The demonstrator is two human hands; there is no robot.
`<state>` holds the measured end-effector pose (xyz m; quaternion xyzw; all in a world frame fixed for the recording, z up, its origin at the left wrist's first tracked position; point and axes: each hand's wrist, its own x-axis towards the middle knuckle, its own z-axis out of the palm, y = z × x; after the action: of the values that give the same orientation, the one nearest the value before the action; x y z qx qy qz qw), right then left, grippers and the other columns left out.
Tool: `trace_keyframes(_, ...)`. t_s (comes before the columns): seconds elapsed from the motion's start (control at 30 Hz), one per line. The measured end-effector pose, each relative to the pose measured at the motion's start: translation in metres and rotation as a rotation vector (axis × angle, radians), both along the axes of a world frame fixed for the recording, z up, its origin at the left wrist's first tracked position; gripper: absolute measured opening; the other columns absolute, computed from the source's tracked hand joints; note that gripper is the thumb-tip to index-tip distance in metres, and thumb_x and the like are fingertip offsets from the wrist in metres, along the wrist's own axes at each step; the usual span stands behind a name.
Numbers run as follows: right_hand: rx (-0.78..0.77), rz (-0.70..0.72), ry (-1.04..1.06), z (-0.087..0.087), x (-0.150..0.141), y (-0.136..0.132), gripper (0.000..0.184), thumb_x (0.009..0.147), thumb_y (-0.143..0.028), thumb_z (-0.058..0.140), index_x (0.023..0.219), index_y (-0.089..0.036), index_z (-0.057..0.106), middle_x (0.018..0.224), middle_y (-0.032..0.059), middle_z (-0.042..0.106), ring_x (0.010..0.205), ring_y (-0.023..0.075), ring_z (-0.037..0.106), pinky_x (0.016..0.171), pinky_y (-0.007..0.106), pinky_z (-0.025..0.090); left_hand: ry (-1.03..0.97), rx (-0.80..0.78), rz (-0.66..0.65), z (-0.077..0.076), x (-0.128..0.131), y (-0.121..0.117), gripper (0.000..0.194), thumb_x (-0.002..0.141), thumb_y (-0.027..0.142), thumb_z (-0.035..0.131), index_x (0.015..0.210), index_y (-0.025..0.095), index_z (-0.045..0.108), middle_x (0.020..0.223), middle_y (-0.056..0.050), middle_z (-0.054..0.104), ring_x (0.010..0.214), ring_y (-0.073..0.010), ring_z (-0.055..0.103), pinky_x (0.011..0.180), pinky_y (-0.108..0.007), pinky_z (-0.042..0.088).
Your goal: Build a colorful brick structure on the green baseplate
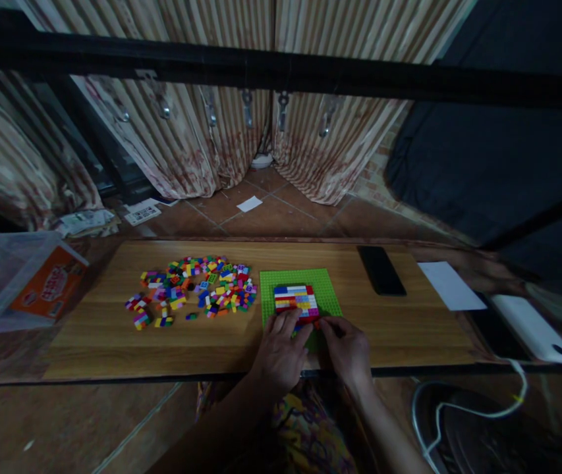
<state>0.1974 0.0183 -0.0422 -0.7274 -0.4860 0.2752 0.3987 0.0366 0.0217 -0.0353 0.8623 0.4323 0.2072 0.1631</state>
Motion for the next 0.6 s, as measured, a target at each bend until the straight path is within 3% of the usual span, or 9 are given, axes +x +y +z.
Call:
trace_keyframes(0.37, 0.002, -0.035, -0.034, -0.002, -0.005, 0.001, 0.035, 0.079, -0.049, 0.054, 0.081, -0.018, 0.071, 0.078, 0.0076, 0.072, 0.068, 0.0213, 0.064, 0.064, 0.031, 0.046, 0.044, -0.001, -0.002, -0.003, 0.004, 0.000, 0.047, 0.083, 0.024, 0.050, 0.130, 0.020, 0.051, 0.140, -0.013, 0.043, 0.126, -0.0320, 0.038, 0.104, -0.053, 0.030)
trace_keyframes(0.6, -0.070, 0.032, 0.013, 0.001, 0.007, 0.014, 0.027, 0.072, -0.044, 0.062, 0.072, -0.019, 0.072, 0.070, 0.0054, 0.072, 0.066, 0.0208, 0.064, 0.062, 0.030, 0.046, 0.039, 0.028, 0.002, -0.009, 0.005, 0.001, 0.044, 0.085, 0.027, 0.049, 0.128, 0.021, 0.053, 0.139, -0.013, 0.045, 0.126, -0.0312, 0.038, 0.104, -0.052, 0.030)
